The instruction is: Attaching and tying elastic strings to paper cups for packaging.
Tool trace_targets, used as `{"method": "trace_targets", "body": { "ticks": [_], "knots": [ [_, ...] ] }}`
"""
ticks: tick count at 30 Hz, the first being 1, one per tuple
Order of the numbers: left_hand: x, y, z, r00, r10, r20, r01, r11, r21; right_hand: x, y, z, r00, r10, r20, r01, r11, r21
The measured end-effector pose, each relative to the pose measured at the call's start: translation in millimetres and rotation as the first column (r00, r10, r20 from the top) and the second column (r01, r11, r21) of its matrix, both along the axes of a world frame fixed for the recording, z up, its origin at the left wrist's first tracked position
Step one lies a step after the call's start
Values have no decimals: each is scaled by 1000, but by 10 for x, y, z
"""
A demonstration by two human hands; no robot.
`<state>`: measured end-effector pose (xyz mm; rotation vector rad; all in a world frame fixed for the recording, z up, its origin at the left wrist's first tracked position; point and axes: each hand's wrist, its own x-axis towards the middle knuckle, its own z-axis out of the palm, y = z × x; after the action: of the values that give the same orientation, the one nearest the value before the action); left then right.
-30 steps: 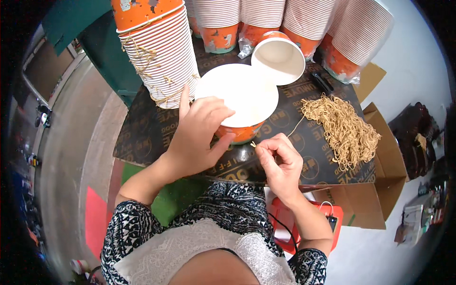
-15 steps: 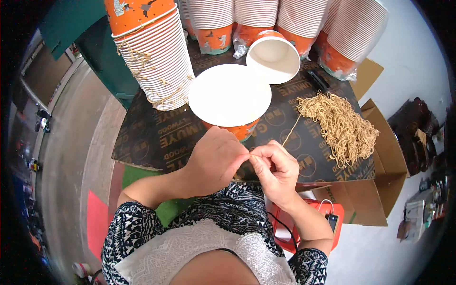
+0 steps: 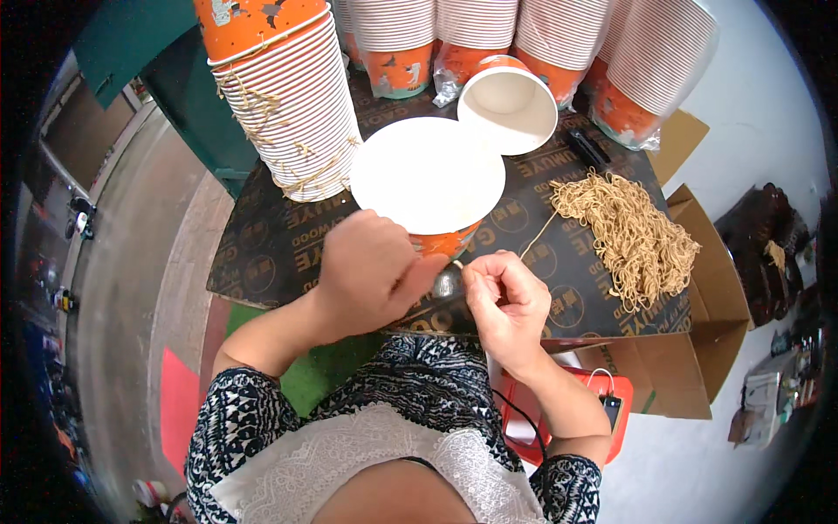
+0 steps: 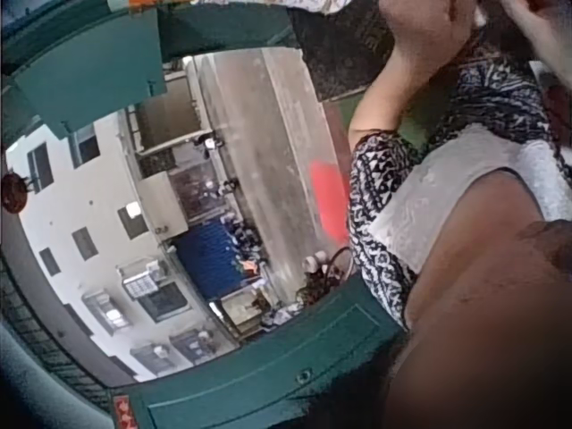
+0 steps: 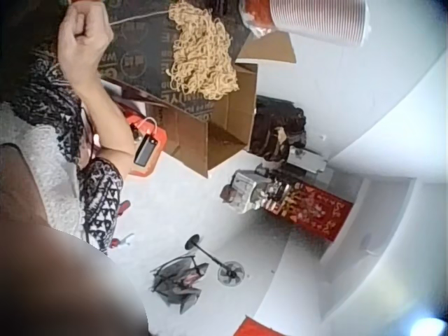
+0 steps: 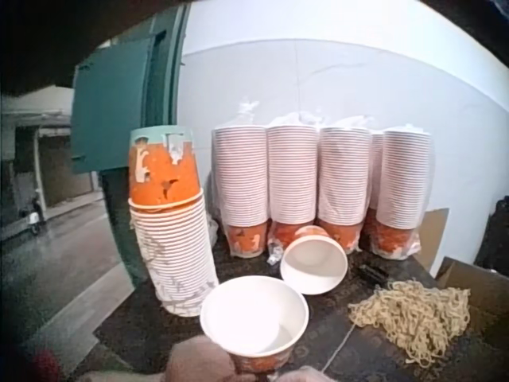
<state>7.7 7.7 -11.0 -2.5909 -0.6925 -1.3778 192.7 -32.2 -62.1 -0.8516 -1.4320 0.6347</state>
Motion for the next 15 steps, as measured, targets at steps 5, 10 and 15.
{"method": "trace_targets", "body": {
  "ticks": [5, 10, 15],
  "knots": [
    [-117, 54, 115, 995, 73, 73, -70, 996, -50, -29, 86, -67, 997, -76, -4, 75, 995, -59],
    [-162, 117, 157, 991, 112, 72, -108, 993, -55, -76, 164, -92, 993, -109, 54, 109, 994, 5],
    [-144, 257, 214, 989, 103, 104, -100, 994, -33, -107, 216, -109, 986, -143, 84, 142, 990, 26]
  ]
}}
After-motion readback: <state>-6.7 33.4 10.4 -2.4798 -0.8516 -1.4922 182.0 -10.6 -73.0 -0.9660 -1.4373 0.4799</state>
